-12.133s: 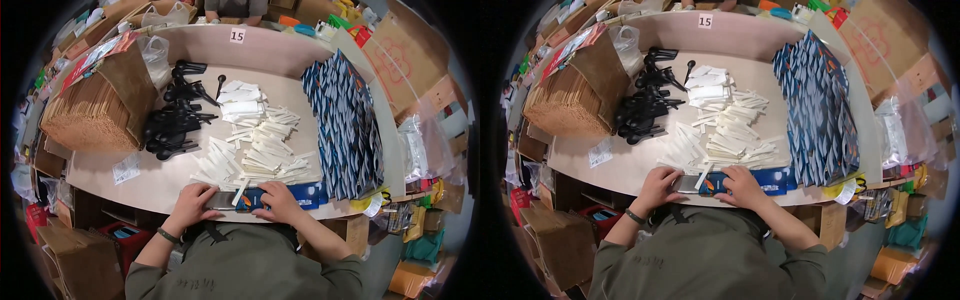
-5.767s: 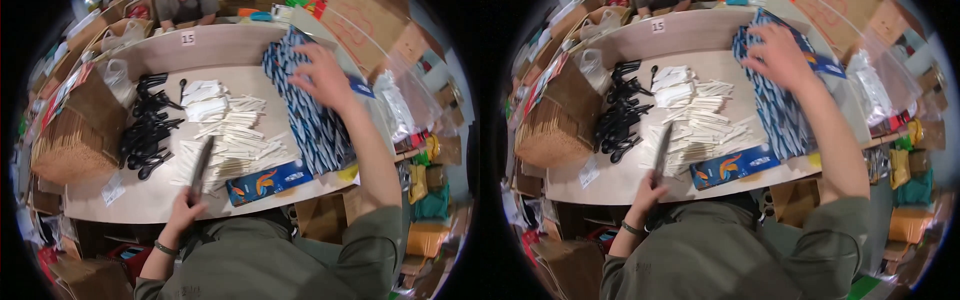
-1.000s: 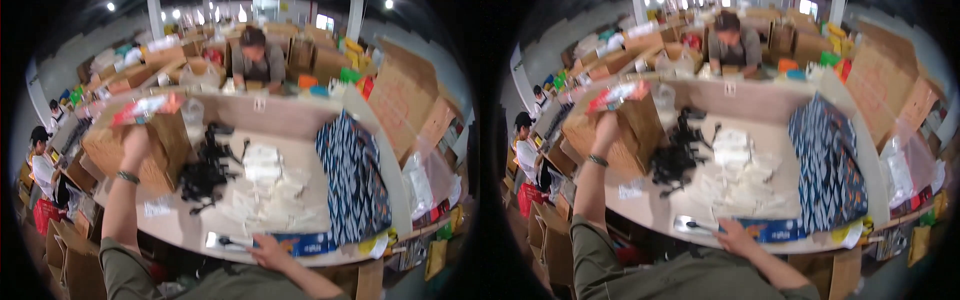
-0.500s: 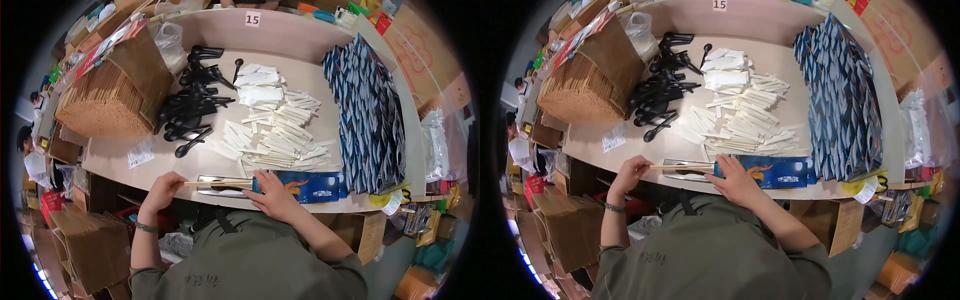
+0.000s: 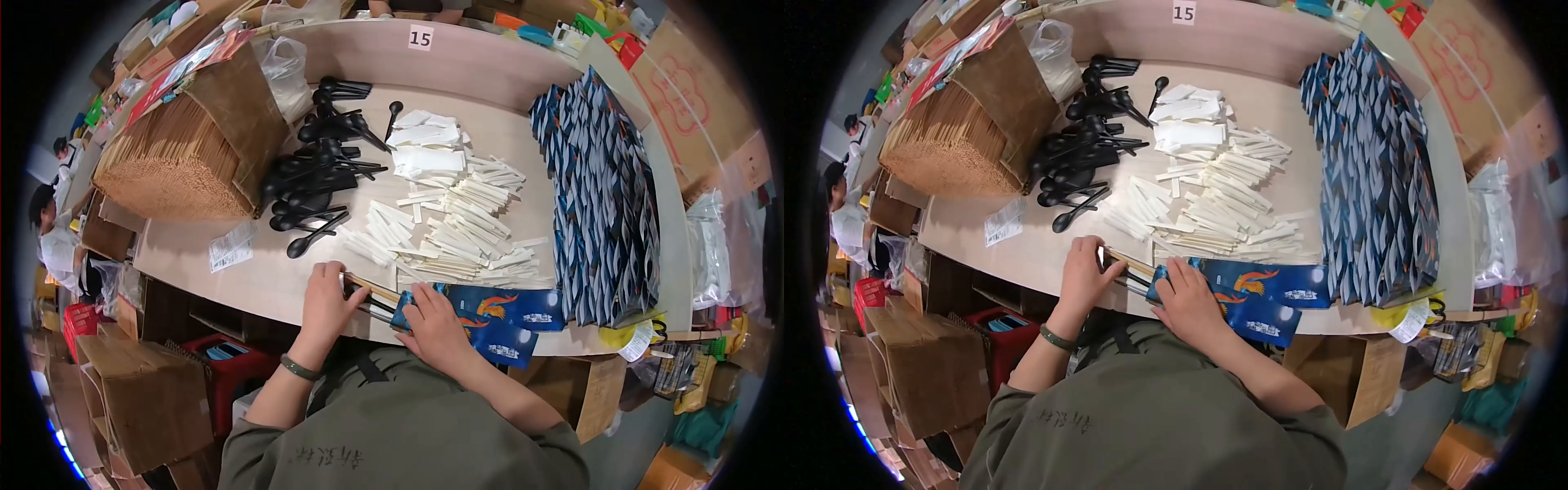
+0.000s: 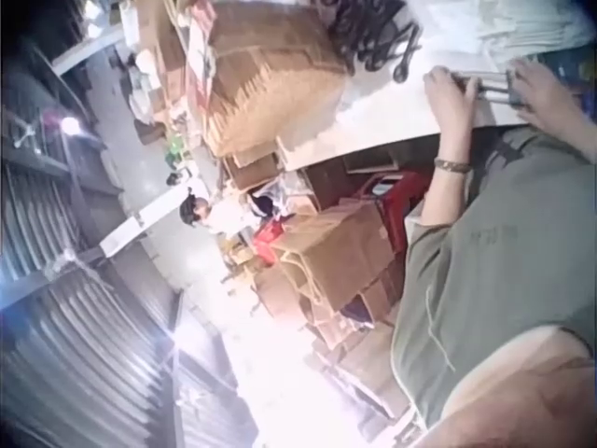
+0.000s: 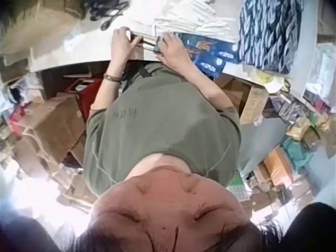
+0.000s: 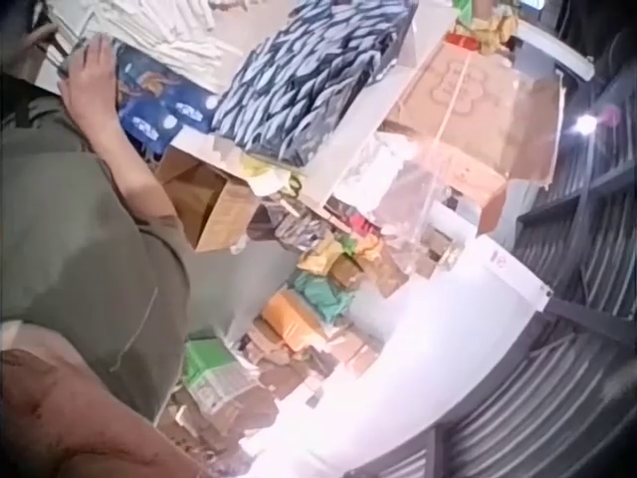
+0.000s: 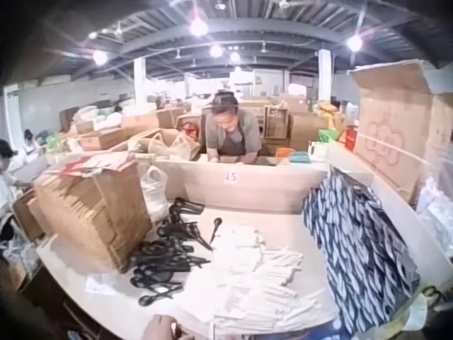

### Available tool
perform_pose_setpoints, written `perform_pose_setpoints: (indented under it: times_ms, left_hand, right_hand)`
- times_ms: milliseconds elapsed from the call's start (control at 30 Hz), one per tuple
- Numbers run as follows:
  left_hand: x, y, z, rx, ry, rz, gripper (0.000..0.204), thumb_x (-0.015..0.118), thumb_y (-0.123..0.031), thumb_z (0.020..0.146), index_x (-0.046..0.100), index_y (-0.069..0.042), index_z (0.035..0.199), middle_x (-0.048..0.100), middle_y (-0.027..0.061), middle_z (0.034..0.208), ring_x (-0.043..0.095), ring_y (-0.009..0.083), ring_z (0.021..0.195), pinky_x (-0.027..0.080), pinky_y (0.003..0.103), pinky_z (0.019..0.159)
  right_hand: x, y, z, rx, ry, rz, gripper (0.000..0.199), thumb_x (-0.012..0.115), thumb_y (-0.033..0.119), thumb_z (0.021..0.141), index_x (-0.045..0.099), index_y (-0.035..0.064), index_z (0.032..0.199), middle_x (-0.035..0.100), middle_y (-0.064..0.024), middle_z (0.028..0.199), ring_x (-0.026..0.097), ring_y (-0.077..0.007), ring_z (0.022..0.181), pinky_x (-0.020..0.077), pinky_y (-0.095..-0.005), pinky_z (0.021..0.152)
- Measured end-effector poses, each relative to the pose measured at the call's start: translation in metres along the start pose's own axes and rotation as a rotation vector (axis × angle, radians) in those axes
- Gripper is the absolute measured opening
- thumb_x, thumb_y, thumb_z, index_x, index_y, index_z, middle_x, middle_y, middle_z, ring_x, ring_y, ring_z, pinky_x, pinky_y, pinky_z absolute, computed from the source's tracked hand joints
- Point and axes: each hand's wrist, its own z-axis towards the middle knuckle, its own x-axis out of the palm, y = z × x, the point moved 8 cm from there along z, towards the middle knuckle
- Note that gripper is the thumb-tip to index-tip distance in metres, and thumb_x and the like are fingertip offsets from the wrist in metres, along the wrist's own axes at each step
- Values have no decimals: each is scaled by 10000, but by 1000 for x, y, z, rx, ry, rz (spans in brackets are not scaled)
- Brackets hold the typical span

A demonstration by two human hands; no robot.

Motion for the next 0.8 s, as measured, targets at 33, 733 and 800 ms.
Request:
perform_pose_setpoints:
  times_ms: [33,733,800]
  left_hand:
    - [5,-2,0,-1,-3,1,387,815,-150,754,586,-5,1030,584,159,956,616,326,802,517,407,717]
    - [-35,-13,15,167,9,-266,466,860,-158,568,567,-53,914,580,92,712,585,262,658,485,363,636]
    - [-30,-6,20,-48,116,-340,385,794,-184,750,576,15,999,574,63,772,535,153,706,461,317,638]
  right_hand:
    - [4,-2,0,9,26,15,443,803,209,744,559,10,1056,515,-265,1337,488,-428,1274,435,-513,1015]
    - [-163,22,76,-302,-47,-410,208,648,241,807,616,43,752,615,-177,758,656,-361,740,528,-453,606]
    - [-259,-50,100,270,-141,-49,262,772,267,749,611,67,698,621,-130,774,641,-318,711,496,-419,615]
